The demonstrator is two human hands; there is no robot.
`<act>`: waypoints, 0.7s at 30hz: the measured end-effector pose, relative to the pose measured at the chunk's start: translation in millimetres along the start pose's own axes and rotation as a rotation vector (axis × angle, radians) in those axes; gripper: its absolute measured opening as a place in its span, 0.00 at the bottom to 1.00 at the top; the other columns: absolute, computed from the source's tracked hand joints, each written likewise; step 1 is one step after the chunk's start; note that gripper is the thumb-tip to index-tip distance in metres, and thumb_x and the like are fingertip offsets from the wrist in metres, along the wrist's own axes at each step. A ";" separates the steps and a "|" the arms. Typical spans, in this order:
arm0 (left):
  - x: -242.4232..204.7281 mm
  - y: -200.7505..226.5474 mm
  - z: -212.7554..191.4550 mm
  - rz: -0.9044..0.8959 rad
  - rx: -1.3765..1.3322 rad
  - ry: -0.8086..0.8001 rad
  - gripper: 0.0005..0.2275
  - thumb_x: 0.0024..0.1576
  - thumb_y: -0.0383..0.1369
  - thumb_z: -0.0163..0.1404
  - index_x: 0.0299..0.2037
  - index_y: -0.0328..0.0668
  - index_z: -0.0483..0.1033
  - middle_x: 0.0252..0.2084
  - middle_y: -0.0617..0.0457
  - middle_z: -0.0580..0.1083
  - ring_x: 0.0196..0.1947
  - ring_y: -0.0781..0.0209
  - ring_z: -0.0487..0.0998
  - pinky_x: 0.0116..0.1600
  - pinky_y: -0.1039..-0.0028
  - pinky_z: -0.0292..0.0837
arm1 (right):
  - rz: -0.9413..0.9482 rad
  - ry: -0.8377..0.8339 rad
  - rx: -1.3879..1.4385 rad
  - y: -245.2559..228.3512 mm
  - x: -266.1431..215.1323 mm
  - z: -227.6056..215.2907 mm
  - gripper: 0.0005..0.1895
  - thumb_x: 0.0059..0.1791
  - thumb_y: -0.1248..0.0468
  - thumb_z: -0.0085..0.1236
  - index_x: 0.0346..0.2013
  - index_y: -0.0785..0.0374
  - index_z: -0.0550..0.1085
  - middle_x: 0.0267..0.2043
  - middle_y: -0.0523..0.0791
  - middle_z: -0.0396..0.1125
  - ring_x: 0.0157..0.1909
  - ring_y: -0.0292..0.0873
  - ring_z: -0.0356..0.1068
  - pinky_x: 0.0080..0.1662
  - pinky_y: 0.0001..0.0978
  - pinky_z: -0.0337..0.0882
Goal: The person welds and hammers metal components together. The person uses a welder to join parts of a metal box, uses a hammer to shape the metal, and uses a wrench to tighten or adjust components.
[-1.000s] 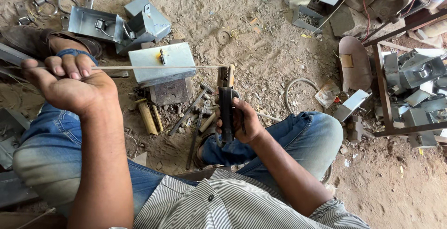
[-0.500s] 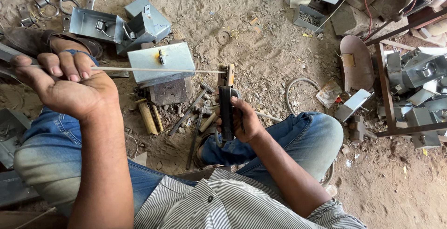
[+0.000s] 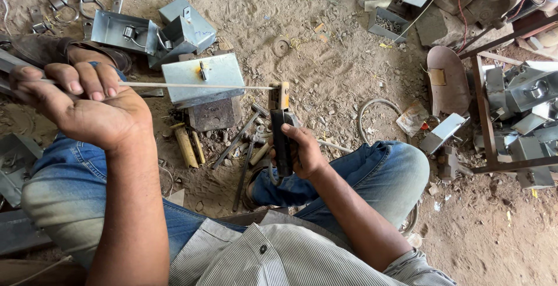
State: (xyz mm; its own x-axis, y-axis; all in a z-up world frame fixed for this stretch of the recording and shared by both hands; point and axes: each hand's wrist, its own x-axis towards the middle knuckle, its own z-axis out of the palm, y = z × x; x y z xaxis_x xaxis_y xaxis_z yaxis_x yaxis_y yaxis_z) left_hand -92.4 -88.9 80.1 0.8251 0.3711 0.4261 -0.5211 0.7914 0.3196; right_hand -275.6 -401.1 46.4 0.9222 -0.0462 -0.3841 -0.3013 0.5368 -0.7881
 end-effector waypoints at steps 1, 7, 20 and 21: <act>-1.0 0.7 1.2 0.009 0.015 -0.024 0.17 0.78 0.45 0.39 0.40 0.45 0.65 0.27 0.57 0.58 0.20 0.69 0.51 0.29 0.75 0.49 | -0.025 0.016 -0.033 -0.4 -0.3 1.9 0.22 0.50 0.55 0.57 0.51 0.69 0.68 0.35 0.51 0.71 0.30 0.43 0.75 0.32 0.39 0.79; -7.4 2.2 16.2 0.023 0.076 -0.018 0.13 0.77 0.45 0.36 0.48 0.48 0.67 0.27 0.57 0.59 0.19 0.69 0.52 0.28 0.75 0.52 | -0.073 0.064 -0.152 -1.0 1.0 5.2 0.19 0.50 0.59 0.59 0.48 0.70 0.68 0.33 0.50 0.71 0.28 0.41 0.73 0.29 0.36 0.77; -11.8 -2.8 31.5 -0.226 0.068 0.151 0.08 0.73 0.39 0.39 0.46 0.47 0.68 0.38 0.55 0.72 0.40 0.60 0.76 0.47 0.68 0.76 | -0.080 -0.433 0.229 -21.6 -10.5 -9.4 0.36 0.48 0.57 0.62 0.67 0.66 0.60 0.43 0.46 0.65 0.41 0.43 0.69 0.40 0.38 0.74; -14.2 -2.1 32.8 -0.278 0.123 0.190 0.08 0.72 0.39 0.39 0.46 0.47 0.68 0.40 0.55 0.75 0.46 0.57 0.81 0.53 0.64 0.80 | -0.091 -0.400 0.227 -22.5 -9.8 -13.6 0.36 0.48 0.57 0.62 0.66 0.65 0.60 0.43 0.47 0.65 0.41 0.44 0.69 0.41 0.39 0.74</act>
State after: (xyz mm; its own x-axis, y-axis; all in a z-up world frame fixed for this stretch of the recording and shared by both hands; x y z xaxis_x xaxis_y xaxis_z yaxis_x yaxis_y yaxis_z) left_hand -110.2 -111.8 101.1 0.9589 0.2426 0.1469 -0.2836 0.8150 0.5053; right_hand -281.2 -424.2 61.3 0.9769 0.2027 -0.0673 -0.1951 0.7186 -0.6675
